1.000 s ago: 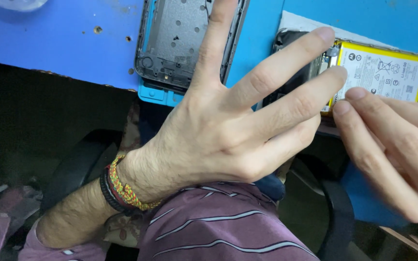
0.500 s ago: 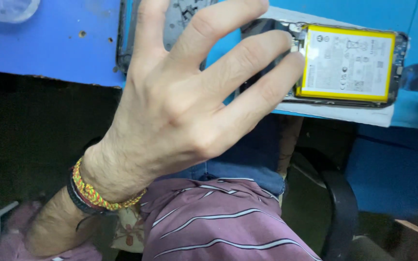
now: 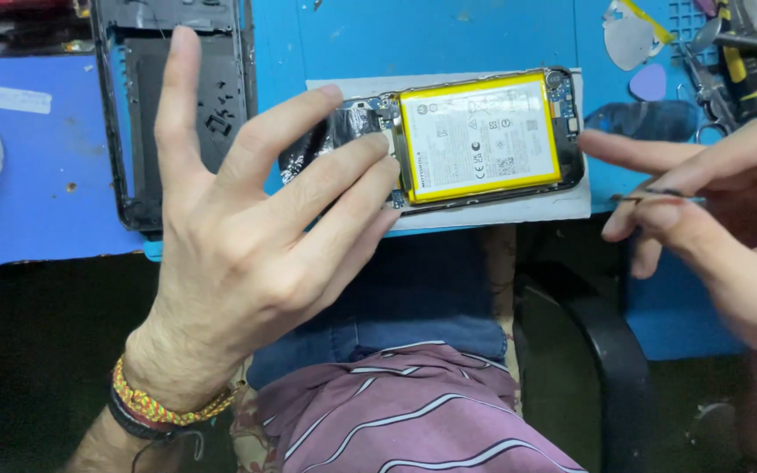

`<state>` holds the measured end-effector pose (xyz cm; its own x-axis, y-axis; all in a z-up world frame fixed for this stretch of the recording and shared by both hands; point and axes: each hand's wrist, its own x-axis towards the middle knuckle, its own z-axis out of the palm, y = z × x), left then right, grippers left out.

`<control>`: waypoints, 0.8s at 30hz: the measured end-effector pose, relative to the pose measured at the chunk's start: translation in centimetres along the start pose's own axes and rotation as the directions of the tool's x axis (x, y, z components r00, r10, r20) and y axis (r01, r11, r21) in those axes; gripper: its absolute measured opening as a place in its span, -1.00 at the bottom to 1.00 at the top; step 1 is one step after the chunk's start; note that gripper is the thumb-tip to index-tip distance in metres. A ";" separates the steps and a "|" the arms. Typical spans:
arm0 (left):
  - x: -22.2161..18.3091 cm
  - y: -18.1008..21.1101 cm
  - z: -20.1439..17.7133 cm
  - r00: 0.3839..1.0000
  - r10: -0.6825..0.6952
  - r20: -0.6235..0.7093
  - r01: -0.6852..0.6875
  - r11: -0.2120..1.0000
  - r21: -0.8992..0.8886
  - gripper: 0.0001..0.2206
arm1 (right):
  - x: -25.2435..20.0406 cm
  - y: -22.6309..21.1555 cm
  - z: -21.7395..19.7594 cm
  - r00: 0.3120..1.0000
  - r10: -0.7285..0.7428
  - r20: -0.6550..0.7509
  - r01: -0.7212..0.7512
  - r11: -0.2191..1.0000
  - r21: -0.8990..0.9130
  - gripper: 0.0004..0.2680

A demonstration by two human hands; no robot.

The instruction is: Disassembling a mobile phone to remove the battery and access internal components using a screwdriver and prying tools.

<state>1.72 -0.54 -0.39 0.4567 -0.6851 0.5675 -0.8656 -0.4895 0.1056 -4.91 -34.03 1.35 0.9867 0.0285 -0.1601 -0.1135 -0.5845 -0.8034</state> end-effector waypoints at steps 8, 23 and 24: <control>-0.5 -0.1 0.5 1.000 -0.016 -0.011 0.015 0.999 -0.039 -0.82 | -0.5 1.0 0.7 0.997 0.074 -0.034 -0.066 0.979 0.195 -0.94; -0.7 0.0 0.3 0.996 -0.077 0.052 0.083 0.988 -0.133 -0.69 | 0.4 3.6 0.0 0.984 0.092 0.155 -0.179 0.398 0.900 -0.88; -0.6 0.0 0.3 0.995 -0.076 0.063 0.084 0.988 -0.128 -0.68 | 0.3 3.7 -0.1 0.988 0.040 0.148 -0.152 0.393 0.907 -0.91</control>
<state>1.45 -0.26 -0.99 0.5333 -0.6783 0.5054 -0.8434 -0.4723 0.2561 -5.04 -36.28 -1.64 0.9531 0.1250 -0.2755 -0.3004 0.5009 -0.8117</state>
